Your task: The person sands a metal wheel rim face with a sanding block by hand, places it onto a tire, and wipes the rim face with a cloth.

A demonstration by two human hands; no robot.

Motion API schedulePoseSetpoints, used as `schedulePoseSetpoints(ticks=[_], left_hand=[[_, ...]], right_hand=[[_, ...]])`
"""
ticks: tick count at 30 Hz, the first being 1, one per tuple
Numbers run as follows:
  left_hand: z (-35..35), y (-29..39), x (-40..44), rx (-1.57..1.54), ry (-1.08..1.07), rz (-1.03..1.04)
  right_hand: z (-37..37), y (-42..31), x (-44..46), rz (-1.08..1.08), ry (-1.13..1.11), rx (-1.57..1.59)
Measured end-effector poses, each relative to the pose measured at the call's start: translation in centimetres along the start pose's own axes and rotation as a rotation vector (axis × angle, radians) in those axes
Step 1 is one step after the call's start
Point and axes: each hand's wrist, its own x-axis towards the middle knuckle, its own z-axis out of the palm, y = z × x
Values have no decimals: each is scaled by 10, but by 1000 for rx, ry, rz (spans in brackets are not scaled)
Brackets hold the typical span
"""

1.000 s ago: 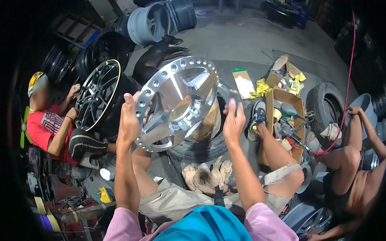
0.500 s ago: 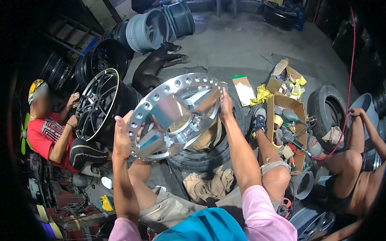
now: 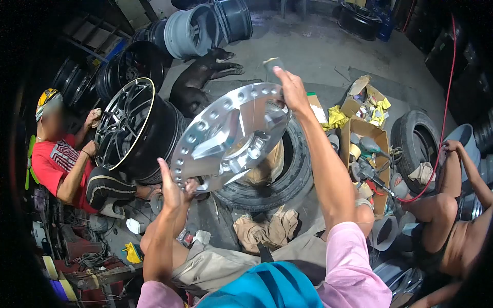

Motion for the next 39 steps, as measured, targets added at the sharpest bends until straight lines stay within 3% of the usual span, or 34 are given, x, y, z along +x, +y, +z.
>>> schedulePoseSetpoints(ticks=[3, 4, 6, 8, 10, 12, 13, 16, 20, 22, 24, 26, 28, 30, 32, 34, 39], left_hand=[[-32, -7, 3, -249, -165, 65], [-27, 2, -2, 53, -5, 116], [-22, 32, -5, 358, 174, 174], [-10, 76, 9, 726, 72, 494], [24, 106, 24, 709, -23, 552], [49, 121, 34, 883, -26, 530], [43, 122, 42, 793, -44, 378], [52, 127, 41, 774, -130, 419], [71, 122, 42, 900, -188, 469], [82, 113, 50, 785, -220, 491], [97, 115, 57, 811, -228, 489], [108, 113, 71, 850, -212, 464], [122, 117, 81, 894, -207, 441], [131, 117, 80, 877, -170, 352], [133, 120, 75, 876, -149, 398], [134, 122, 74, 943, -164, 308], [139, 121, 71, 900, -159, 360]], right_hand=[[22, -18, -4, -17, -90, -166], [27, -17, -5, -25, -103, -166], [35, -13, -1, -35, -83, -125], [44, -13, -2, -51, -107, -134], [52, -12, 0, -99, -55, -193], [57, -12, 4, -152, -39, -295], [59, -13, 5, -204, -26, -303], [52, -18, 1, -85, -16, -211], [16, -6, -3, -218, 186, 32], [-15, -5, -35, -237, 359, -284], [-22, 10, -71, -524, 426, -446], [-11, 14, -106, -775, 296, -671], [1, 22, -132, -677, 86, -833], [17, 19, -134, -843, 20, -940], [30, 17, -127, -876, 3, -963], [35, 11, -124, -985, 17, -1026], [43, 13, -122, -1011, 15, -1082]])
